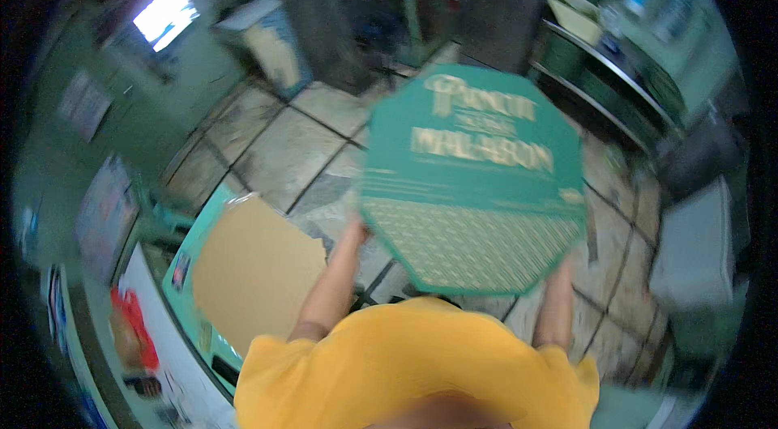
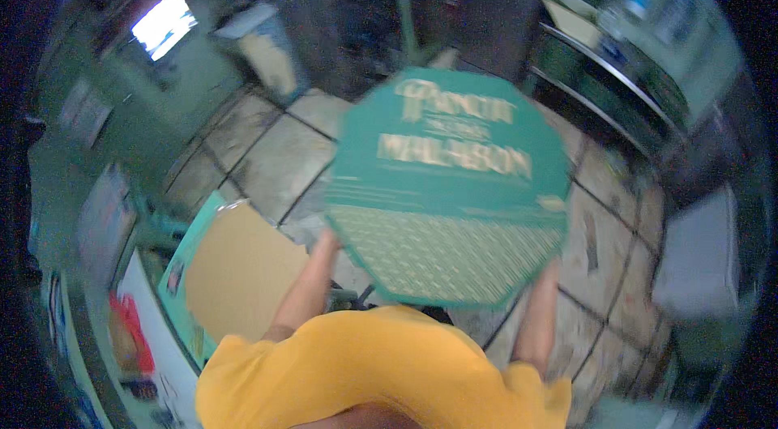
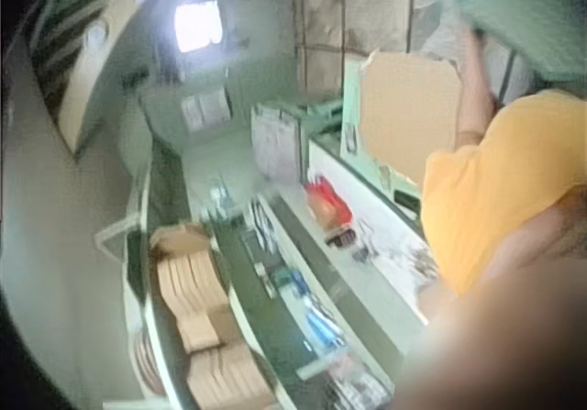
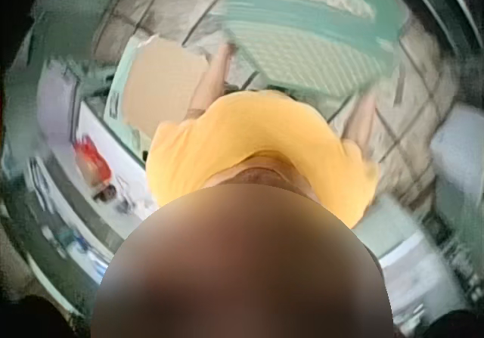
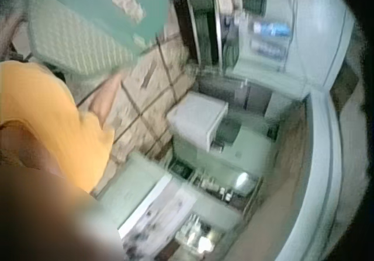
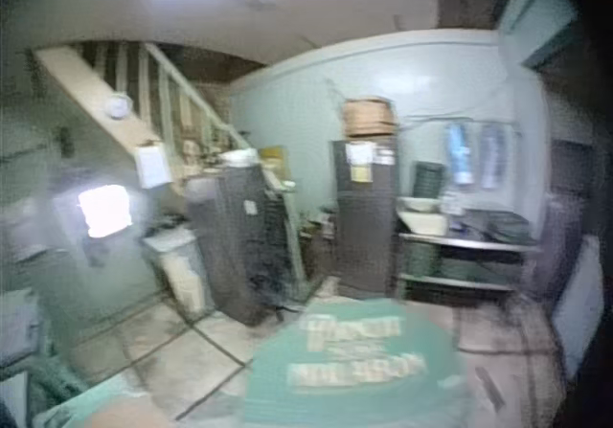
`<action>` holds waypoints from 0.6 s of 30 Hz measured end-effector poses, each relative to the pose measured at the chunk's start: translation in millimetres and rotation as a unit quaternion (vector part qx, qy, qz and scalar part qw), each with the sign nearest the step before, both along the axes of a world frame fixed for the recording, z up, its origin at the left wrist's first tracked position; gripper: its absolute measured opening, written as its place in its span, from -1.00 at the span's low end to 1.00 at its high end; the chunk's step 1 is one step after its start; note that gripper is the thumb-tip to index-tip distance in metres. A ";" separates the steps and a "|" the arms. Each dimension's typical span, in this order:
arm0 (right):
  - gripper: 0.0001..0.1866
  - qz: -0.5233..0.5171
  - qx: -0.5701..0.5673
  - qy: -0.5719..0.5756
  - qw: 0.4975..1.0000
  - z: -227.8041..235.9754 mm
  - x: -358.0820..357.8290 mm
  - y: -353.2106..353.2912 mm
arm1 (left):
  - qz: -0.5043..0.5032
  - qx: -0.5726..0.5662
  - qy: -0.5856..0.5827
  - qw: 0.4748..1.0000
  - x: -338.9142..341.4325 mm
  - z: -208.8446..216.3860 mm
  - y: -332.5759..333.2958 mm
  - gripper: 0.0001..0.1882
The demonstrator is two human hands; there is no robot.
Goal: The person folds flat octagonal cardboard pieces into shallow box shapes by hand, then stacks the finished boxes on a nearby freezer. The person handles each piece individually, folding edges and aligning sides before placing the completed box aside.
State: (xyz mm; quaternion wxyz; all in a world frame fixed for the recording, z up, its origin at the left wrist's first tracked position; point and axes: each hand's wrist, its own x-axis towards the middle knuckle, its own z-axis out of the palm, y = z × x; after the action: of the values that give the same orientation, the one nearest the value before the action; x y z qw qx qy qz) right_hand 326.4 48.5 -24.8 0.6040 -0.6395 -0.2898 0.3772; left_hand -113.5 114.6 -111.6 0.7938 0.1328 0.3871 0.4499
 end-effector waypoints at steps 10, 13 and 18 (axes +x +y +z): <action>-0.45 -0.280 -0.029 0.034 0.959 -129.1 -228.1 -137.0 | -0.133 0.226 0.036 0.964 -225.2 -41.4 39.2 -0.48; -0.45 -0.330 -0.047 0.045 0.942 -178.9 -218.7 -126.9 | -0.202 0.249 0.050 0.946 -166.4 -69.9 93.2 -0.48; -0.45 -0.397 -0.067 0.042 0.914 -215.9 -225.3 -122.9 | -0.317 0.349 0.021 0.882 -85.9 -86.1 171.6 -0.46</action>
State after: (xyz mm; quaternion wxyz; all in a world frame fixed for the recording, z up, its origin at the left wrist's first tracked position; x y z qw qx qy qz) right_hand 101.1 -74.4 -240.7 0.6714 -0.7243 0.0402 0.1515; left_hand -199.4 286.2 -197.7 0.7878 0.5262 0.1592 0.2777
